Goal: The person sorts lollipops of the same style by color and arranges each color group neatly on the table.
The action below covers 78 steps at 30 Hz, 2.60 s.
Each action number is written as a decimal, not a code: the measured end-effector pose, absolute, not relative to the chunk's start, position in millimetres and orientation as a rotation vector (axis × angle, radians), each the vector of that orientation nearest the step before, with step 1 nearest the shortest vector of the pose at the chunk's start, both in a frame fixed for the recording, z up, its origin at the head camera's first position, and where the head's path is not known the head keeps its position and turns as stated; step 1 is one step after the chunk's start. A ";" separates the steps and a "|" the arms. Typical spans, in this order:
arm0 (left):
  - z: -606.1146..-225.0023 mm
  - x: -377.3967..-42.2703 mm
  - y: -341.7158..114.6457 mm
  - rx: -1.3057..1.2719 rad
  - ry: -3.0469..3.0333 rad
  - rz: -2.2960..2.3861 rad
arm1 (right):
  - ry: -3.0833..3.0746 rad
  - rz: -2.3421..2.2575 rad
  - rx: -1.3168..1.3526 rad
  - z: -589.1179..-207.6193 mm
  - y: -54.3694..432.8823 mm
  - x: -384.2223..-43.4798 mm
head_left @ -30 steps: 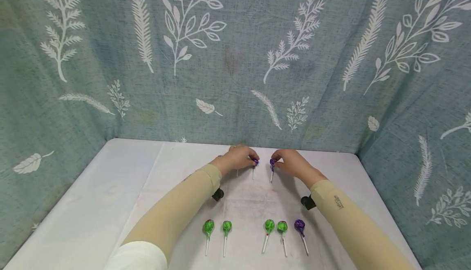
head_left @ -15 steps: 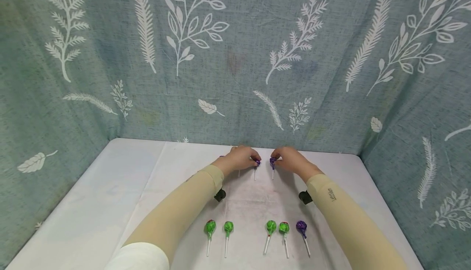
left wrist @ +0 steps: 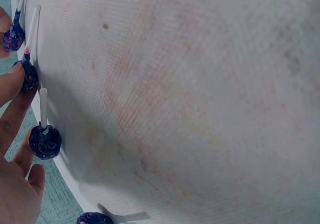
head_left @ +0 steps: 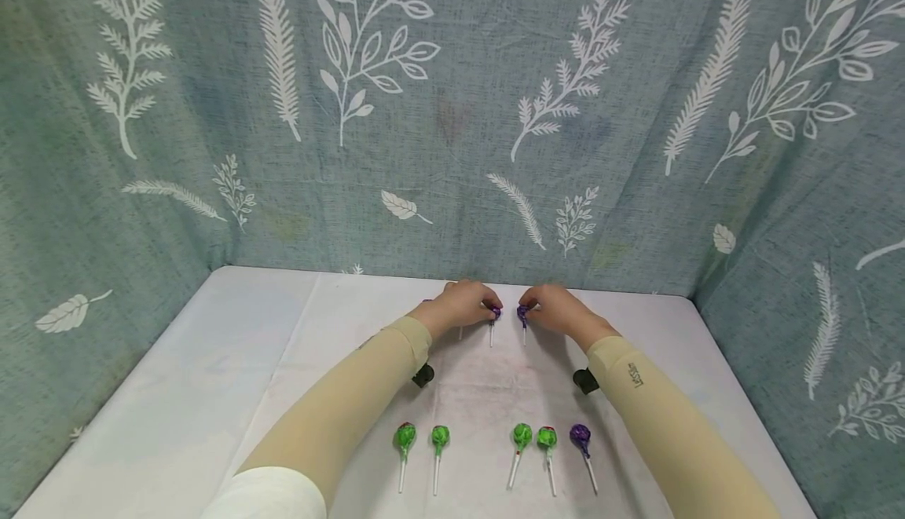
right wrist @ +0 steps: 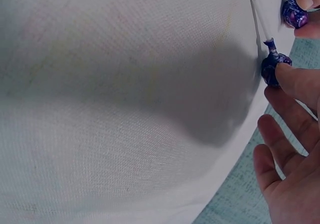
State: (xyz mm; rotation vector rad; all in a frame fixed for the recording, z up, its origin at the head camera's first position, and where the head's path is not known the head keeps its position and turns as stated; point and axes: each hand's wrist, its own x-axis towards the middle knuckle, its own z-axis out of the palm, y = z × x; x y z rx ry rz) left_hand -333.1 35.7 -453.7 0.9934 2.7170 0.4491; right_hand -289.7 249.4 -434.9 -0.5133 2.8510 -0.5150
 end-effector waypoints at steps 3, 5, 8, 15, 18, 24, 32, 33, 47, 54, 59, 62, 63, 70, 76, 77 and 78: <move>-453.0 -332.3 35.4 0.988 2.720 0.449 | 2.843 -0.525 -0.488 -434.7 248.9 -289.6; -452.9 -332.0 35.4 0.986 2.722 0.445 | 2.834 -0.535 -0.469 -434.6 249.1 -289.3; -452.8 -331.8 35.5 0.980 2.725 0.442 | 2.827 -0.547 -0.437 -434.9 250.3 -288.2; -453.4 -332.4 35.8 0.979 2.727 0.438 | 2.822 -0.576 -0.393 -436.2 257.2 -277.3; -453.3 -332.3 35.8 0.975 2.722 0.436 | 2.827 -0.595 -0.434 -435.3 260.3 -270.0; -453.8 -333.0 37.0 0.969 2.713 0.447 | 2.850 -0.668 -0.559 -430.6 263.7 -248.7; -455.0 -334.2 36.0 0.964 2.703 0.482 | 2.806 -0.791 -0.673 -429.6 260.5 -216.7; -454.9 -334.3 35.9 0.965 2.701 0.487 | 2.807 -0.793 -0.686 -429.9 260.6 -213.3; -456.6 -338.2 35.7 0.953 2.706 0.469 | 2.795 -0.887 -0.666 -432.0 267.9 -177.7; -454.4 -333.7 33.3 0.946 2.697 0.493 | 2.771 -0.935 -0.590 -440.9 273.2 -160.7; -454.5 -332.9 33.0 0.961 2.695 0.515 | 2.788 -0.977 -0.557 -443.5 280.9 -149.2; -455.3 -333.7 33.3 0.963 2.698 0.511 | 2.791 -0.992 -0.540 -444.1 286.7 -142.8; -455.6 -334.1 33.3 0.963 2.699 0.506 | 2.788 -0.994 -0.536 -444.1 288.6 -140.7; -459.1 -337.7 33.5 0.953 2.692 0.491 | 2.759 -1.003 -0.502 -446.8 299.8 -127.1; -459.4 -339.2 33.7 0.945 2.691 0.512 | 2.760 -1.012 -0.454 -452.2 307.0 -115.0; -459.0 -339.1 33.7 0.945 2.692 0.516 | 2.763 -1.007 -0.448 -454.0 308.2 -113.0; -458.5 -338.8 33.6 0.946 2.692 0.520 | 2.762 -1.004 -0.439 -456.0 309.3 -110.9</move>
